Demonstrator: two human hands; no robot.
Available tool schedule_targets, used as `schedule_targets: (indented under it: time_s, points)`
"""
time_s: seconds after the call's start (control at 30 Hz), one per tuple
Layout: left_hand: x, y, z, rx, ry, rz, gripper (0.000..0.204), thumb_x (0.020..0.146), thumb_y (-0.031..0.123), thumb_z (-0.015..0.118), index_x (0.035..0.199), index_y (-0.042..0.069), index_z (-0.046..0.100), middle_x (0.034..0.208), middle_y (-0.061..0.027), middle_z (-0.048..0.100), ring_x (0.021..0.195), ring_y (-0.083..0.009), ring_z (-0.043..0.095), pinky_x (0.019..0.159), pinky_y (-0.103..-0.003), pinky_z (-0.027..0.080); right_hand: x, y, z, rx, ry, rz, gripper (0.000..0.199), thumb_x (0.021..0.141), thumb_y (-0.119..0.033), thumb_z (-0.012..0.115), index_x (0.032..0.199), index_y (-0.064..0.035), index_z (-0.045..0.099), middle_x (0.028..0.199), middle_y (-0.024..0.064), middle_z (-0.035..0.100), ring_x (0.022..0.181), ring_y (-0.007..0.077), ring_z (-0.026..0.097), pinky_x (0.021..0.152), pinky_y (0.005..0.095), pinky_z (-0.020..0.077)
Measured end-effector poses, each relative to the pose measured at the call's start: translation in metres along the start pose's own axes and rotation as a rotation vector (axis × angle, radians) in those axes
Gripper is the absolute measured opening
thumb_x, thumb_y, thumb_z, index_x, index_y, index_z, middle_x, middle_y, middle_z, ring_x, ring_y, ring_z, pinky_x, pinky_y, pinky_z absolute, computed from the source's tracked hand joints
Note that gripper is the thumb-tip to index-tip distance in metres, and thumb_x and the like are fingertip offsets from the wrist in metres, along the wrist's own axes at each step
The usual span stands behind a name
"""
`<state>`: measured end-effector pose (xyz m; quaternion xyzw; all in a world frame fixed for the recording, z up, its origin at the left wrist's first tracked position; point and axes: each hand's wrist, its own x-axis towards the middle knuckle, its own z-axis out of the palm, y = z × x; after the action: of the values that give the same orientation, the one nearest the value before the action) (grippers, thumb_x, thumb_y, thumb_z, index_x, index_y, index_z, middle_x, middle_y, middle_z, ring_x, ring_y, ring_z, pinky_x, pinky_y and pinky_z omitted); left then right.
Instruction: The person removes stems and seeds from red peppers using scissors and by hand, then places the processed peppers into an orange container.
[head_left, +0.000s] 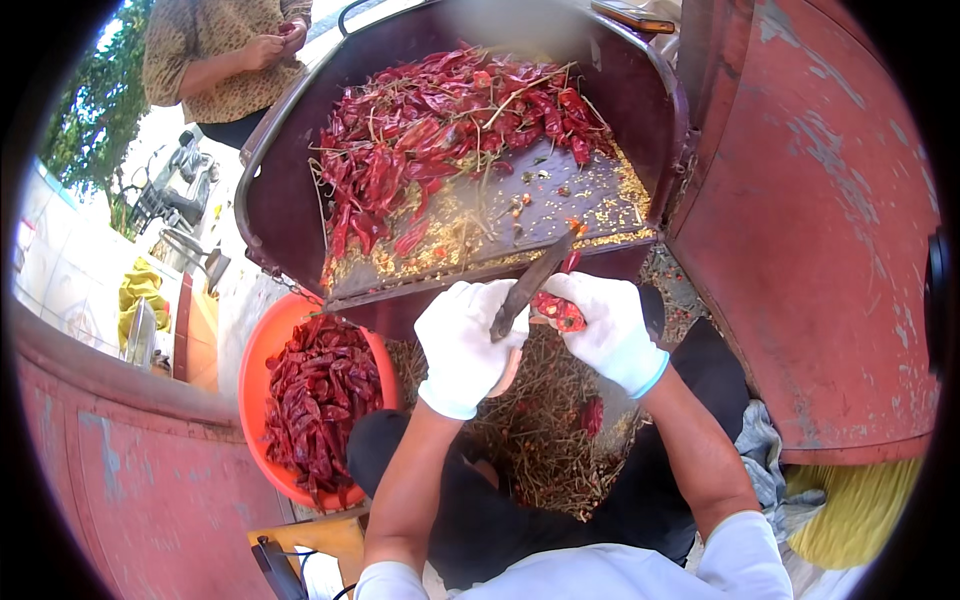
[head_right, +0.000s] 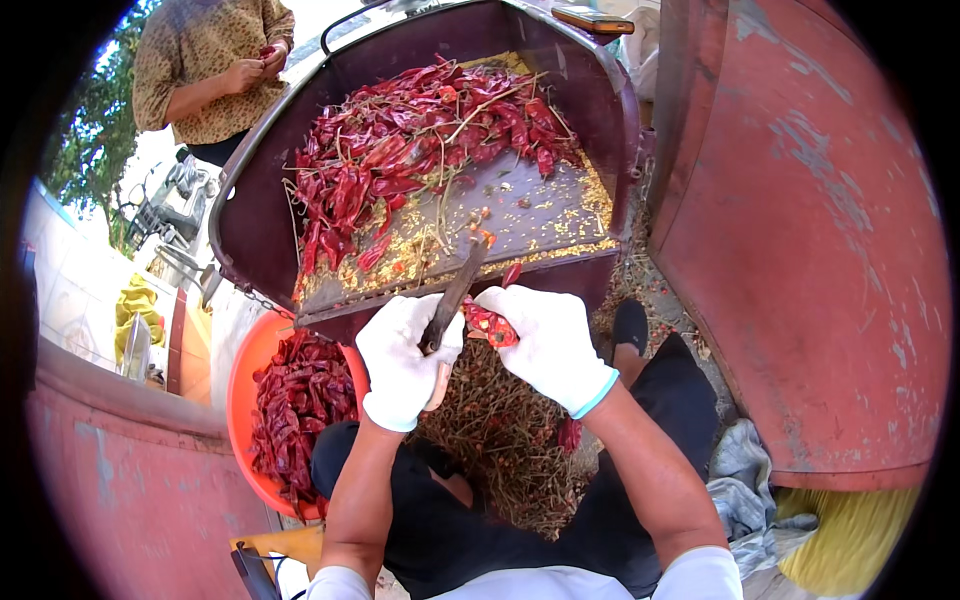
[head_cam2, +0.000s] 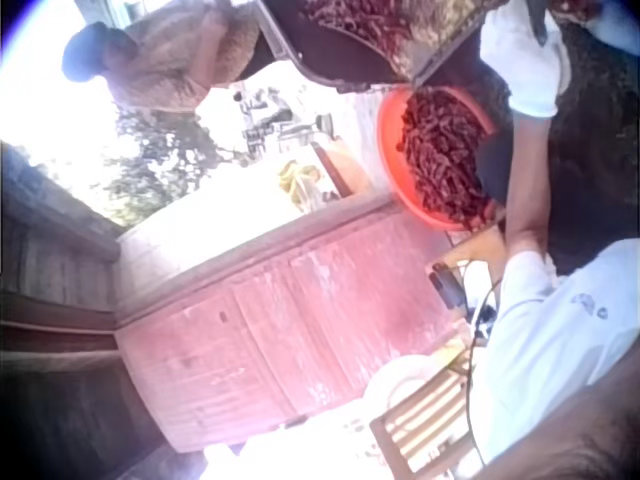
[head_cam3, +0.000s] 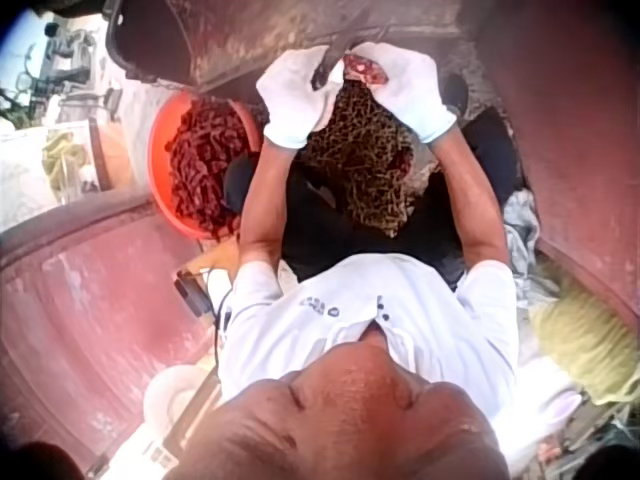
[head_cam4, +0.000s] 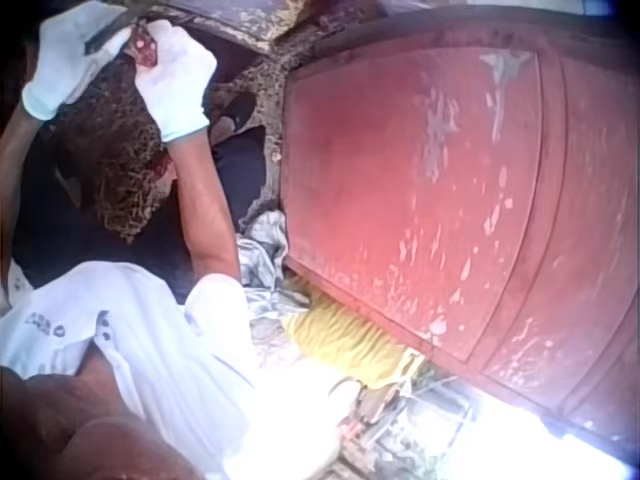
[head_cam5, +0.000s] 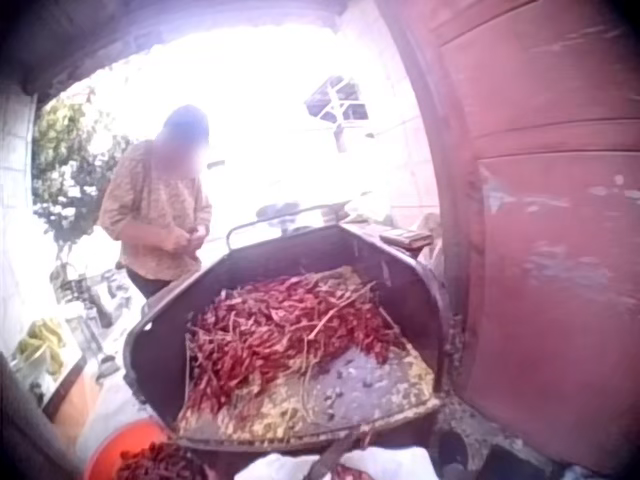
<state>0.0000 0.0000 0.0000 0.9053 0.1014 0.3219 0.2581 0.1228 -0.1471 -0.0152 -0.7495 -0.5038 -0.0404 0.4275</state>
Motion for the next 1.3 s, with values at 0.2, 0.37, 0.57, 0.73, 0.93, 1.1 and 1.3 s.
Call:
schedule_targets:
  time_s: [0.2,0.37,0.57,0.73,0.93,1.1,1.3]
  points:
    - [0.021,-0.018,-0.003,-0.008,0.346,-0.166,0.010,0.089,0.008,0.070,0.091,-0.001,0.067,0.070,-0.0006,0.060,0.055,-0.0105,0.054,0.050,-0.028,0.046,0.001,-0.001,0.012,0.430,0.028,0.232,0.027,0.080,-0.009,0.071,0.107,-0.0078,0.069,0.085,0.0186,0.069,0.080,0.0353,0.070,0.070,0.0368,0.0549]
    - [0.013,-0.036,-0.026,-0.470,0.212,-0.396,0.012,0.096,0.008,0.064,0.101,-0.002,0.067,0.069,-0.0010,0.059,0.049,-0.0055,0.048,0.043,-0.021,0.037,0.007,0.013,0.007,0.141,0.150,0.275,0.026,0.082,-0.014,0.073,0.107,-0.0080,0.069,0.086,0.0178,0.071,0.080,0.0336,0.071,0.070,0.0381,0.0554]
    - [-0.002,0.020,-0.022,0.256,-0.264,0.076,0.034,0.082,0.024,0.078,0.110,0.005,0.073,0.075,-0.0083,0.063,0.068,-0.0267,0.061,0.066,-0.035,0.051,0.007,0.026,-0.006,-0.136,0.256,0.250,0.029,0.075,-0.012,0.071,0.105,-0.0124,0.070,0.084,0.0164,0.070,0.081,0.0356,0.069,0.072,0.0433,0.0549]
    - [-0.006,0.013,-0.017,0.373,-0.277,0.203,0.032,0.079,0.020,0.077,0.109,0.010,0.073,0.077,-0.0052,0.063,0.073,-0.0242,0.062,0.066,-0.036,0.051,0.005,0.021,-0.017,-0.233,0.233,0.156,0.030,0.078,-0.010,0.068,0.108,-0.0143,0.067,0.086,0.0129,0.068,0.083,0.0338,0.069,0.071,0.0422,0.0542]
    - [-0.004,0.018,-0.025,0.432,-0.354,0.177,0.031,0.080,0.021,0.075,0.108,0.010,0.073,0.079,-0.0065,0.065,0.076,-0.0260,0.064,0.069,-0.037,0.051,0.004,0.025,-0.017,-0.392,0.230,0.094,0.034,0.078,-0.008,0.068,0.111,-0.0148,0.065,0.085,0.0102,0.065,0.077,0.0325,0.067,0.067,0.0416,0.0531]
    - [-0.008,0.012,-0.023,0.226,-0.430,0.090,0.030,0.083,0.023,0.073,0.108,0.006,0.072,0.083,-0.0113,0.067,0.079,-0.0305,0.066,0.071,-0.039,0.052,0.005,0.020,-0.014,-0.470,0.198,0.115,0.034,0.078,-0.008,0.068,0.111,-0.0153,0.064,0.084,0.0095,0.064,0.074,0.0328,0.066,0.064,0.0417,0.0524]
    - [-0.011,-0.007,-0.012,0.019,-0.468,0.084,0.029,0.086,0.019,0.075,0.109,0.002,0.071,0.085,-0.0120,0.070,0.071,-0.0261,0.067,0.066,-0.034,0.052,0.006,0.016,-0.005,-0.312,0.279,0.089,0.027,0.076,-0.009,0.069,0.103,-0.0118,0.067,0.082,0.0129,0.066,0.076,0.0329,0.068,0.064,0.0412,0.0531]
